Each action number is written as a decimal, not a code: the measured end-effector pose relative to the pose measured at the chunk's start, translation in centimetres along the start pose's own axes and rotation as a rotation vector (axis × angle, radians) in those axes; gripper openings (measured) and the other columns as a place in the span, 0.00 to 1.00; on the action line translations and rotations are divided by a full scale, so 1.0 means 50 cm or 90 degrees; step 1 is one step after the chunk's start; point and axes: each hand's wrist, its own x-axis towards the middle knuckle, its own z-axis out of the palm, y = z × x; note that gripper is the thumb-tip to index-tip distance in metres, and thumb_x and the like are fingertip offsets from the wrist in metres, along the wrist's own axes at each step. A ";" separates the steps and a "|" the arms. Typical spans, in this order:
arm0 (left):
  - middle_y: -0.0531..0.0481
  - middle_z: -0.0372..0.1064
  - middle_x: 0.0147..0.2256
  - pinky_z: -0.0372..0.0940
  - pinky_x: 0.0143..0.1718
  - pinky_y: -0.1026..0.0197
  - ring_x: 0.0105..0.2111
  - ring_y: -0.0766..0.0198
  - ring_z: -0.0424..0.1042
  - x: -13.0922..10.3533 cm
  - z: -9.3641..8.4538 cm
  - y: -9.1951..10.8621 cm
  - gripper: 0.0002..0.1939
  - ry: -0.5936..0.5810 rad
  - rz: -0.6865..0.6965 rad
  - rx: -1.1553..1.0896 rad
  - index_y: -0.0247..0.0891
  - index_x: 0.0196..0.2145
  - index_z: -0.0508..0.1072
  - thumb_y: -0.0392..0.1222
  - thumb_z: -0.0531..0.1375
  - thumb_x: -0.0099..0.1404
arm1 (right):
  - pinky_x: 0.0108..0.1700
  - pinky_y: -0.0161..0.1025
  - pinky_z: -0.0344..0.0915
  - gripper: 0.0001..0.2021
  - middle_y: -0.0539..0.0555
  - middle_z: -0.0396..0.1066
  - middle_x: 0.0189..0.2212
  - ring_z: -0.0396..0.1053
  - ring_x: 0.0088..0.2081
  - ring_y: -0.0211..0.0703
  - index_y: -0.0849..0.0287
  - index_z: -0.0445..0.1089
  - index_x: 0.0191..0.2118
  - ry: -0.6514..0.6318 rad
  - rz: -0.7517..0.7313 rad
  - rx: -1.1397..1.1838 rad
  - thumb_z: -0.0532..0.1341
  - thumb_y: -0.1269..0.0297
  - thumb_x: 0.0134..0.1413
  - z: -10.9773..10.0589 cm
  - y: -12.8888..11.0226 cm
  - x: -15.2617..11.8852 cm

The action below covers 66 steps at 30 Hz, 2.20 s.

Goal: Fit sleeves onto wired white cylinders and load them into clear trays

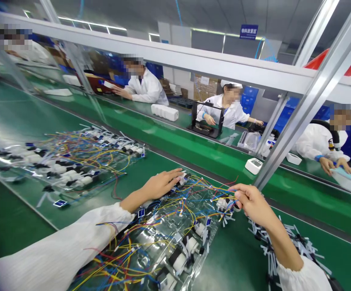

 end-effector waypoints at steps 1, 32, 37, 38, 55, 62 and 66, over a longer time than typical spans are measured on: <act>0.52 0.58 0.71 0.64 0.65 0.41 0.63 0.47 0.69 0.000 0.000 0.002 0.31 -0.002 0.000 0.002 0.48 0.67 0.69 0.57 0.39 0.78 | 0.22 0.34 0.48 0.31 0.45 0.61 0.19 0.53 0.17 0.33 0.65 0.74 0.51 0.000 0.005 -0.013 0.61 0.39 0.57 -0.001 0.000 -0.001; 0.43 0.66 0.66 0.44 0.67 0.25 0.69 0.38 0.55 0.008 0.034 -0.002 0.22 0.096 0.053 -0.001 0.47 0.58 0.77 0.47 0.48 0.76 | 0.28 0.35 0.56 0.18 0.47 0.62 0.23 0.60 0.25 0.37 0.59 0.67 0.34 -0.037 -0.053 -0.138 0.57 0.47 0.65 0.012 0.011 0.012; 0.42 0.69 0.64 0.49 0.65 0.29 0.67 0.40 0.59 0.011 0.038 -0.006 0.22 0.109 0.084 -0.012 0.44 0.57 0.77 0.45 0.49 0.76 | 0.25 0.34 0.56 0.15 0.46 0.64 0.22 0.58 0.20 0.35 0.58 0.68 0.35 -0.058 -0.027 -0.142 0.56 0.52 0.66 0.020 0.011 0.012; 0.41 0.70 0.63 0.50 0.64 0.29 0.66 0.40 0.60 0.011 0.039 -0.007 0.21 0.115 0.090 -0.015 0.43 0.56 0.78 0.45 0.49 0.76 | 0.25 0.34 0.56 0.15 0.47 0.64 0.21 0.58 0.20 0.35 0.58 0.68 0.35 -0.059 -0.026 -0.142 0.57 0.52 0.66 0.021 0.011 0.013; 0.41 0.77 0.48 0.69 0.56 0.52 0.50 0.57 0.75 -0.012 -0.083 0.098 0.14 0.313 0.270 -0.135 0.36 0.50 0.76 0.43 0.52 0.78 | 0.19 0.32 0.65 0.13 0.51 0.70 0.25 0.64 0.21 0.37 0.60 0.74 0.44 -0.088 0.007 -0.095 0.57 0.58 0.65 0.041 0.032 0.032; 0.41 0.77 0.50 0.70 0.53 0.50 0.51 0.52 0.76 0.007 -0.107 0.191 0.13 -0.046 0.408 -0.084 0.38 0.54 0.76 0.40 0.56 0.76 | 0.18 0.31 0.64 0.15 0.49 0.67 0.23 0.63 0.20 0.36 0.61 0.77 0.49 -0.077 -0.021 -0.089 0.59 0.58 0.64 0.045 0.035 0.039; 0.43 0.77 0.52 0.69 0.56 0.51 0.53 0.52 0.75 0.022 -0.079 0.196 0.16 -0.073 0.393 -0.090 0.41 0.57 0.76 0.38 0.56 0.76 | 0.18 0.31 0.62 0.15 0.51 0.70 0.26 0.62 0.19 0.34 0.61 0.79 0.48 -0.083 -0.058 -0.075 0.60 0.59 0.64 0.050 0.034 0.041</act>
